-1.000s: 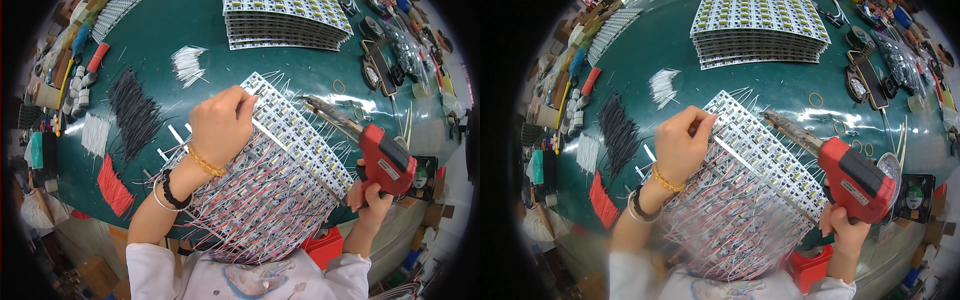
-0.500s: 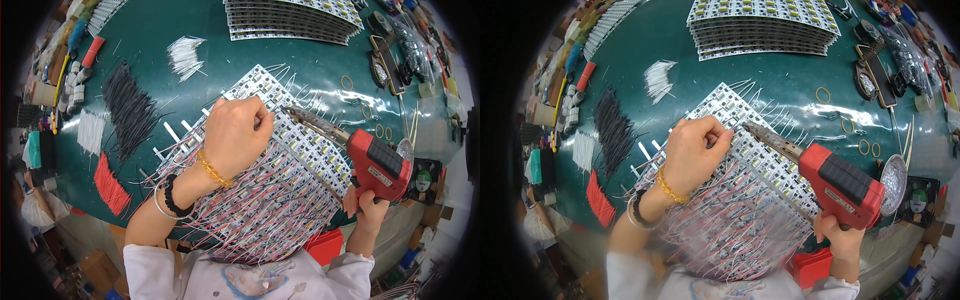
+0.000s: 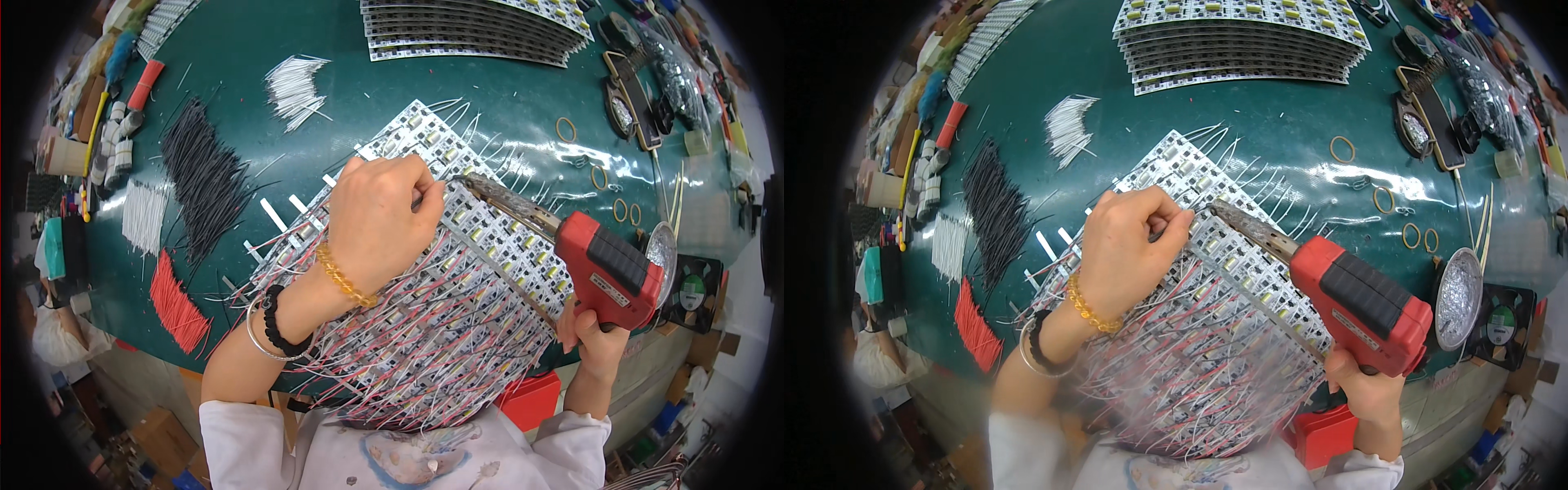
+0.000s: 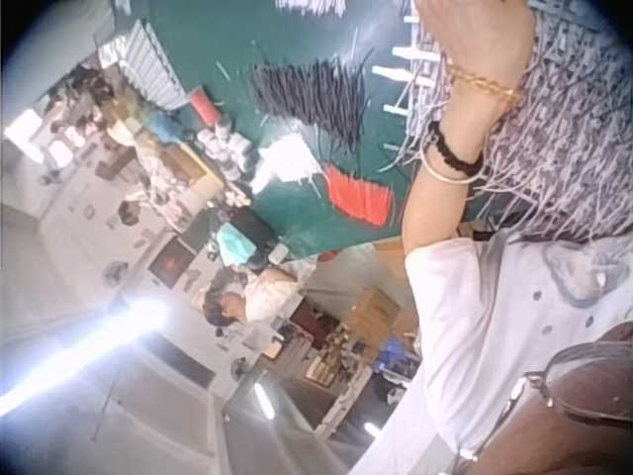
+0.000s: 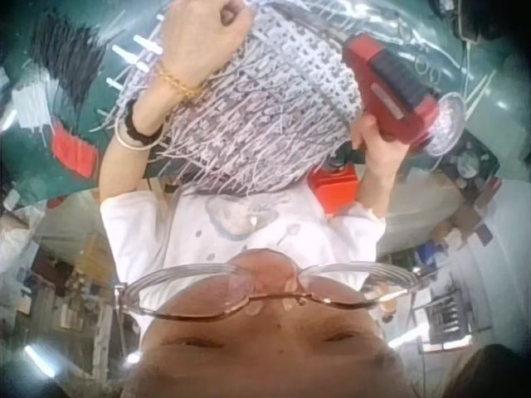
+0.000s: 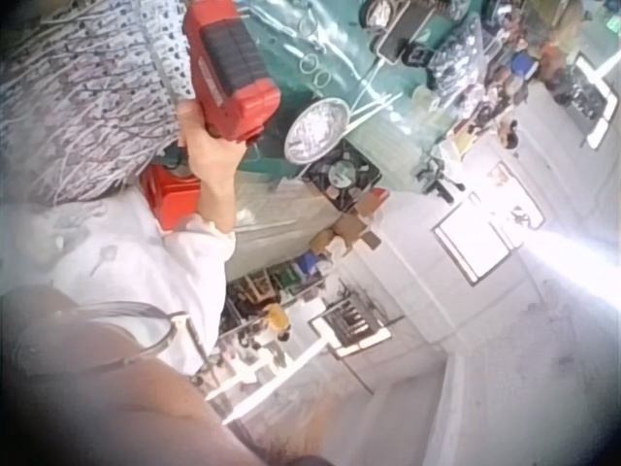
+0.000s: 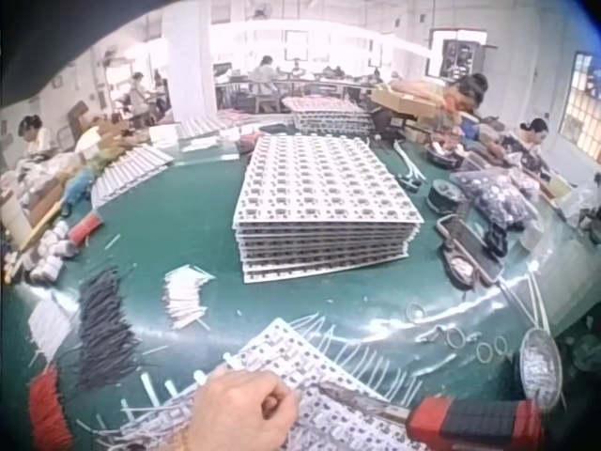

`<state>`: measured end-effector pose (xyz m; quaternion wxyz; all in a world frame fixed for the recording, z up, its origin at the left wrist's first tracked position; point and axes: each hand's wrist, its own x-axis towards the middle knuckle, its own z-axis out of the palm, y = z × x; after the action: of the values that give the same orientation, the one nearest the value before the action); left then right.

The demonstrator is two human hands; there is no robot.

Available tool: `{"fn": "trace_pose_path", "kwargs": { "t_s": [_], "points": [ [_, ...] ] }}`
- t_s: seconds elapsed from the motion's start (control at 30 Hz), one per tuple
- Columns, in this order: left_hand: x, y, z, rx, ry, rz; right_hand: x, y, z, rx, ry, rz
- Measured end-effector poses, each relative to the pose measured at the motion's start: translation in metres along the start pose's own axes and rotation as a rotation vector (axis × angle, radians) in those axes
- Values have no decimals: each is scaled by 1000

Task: The person solders red and white wires onto LED circuit boards using a soldering gun and solder wire.

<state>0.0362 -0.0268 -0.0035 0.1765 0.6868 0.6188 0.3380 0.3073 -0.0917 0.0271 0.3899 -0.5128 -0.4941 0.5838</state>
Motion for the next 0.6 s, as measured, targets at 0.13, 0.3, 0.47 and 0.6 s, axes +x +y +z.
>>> {"fn": "trace_pose_path", "kwargs": {
  "t_s": [0.13, 0.3, 0.47, 0.6],
  "points": [
    [-1, 0, 1, 2, 6, 5, 4, -5, 9, 20, 44, -42],
    [-1, 0, 1, 3, 18, 15, 2, -3, 9, -1, 76, -97],
    [0, 0, 1, 8, 22, 23, -2, -3, 1, 85, 64, 54],
    [-1, -1, 0, -1, 15, 28, 2, -5, 5, 67, 60, 78]
  ]
}}
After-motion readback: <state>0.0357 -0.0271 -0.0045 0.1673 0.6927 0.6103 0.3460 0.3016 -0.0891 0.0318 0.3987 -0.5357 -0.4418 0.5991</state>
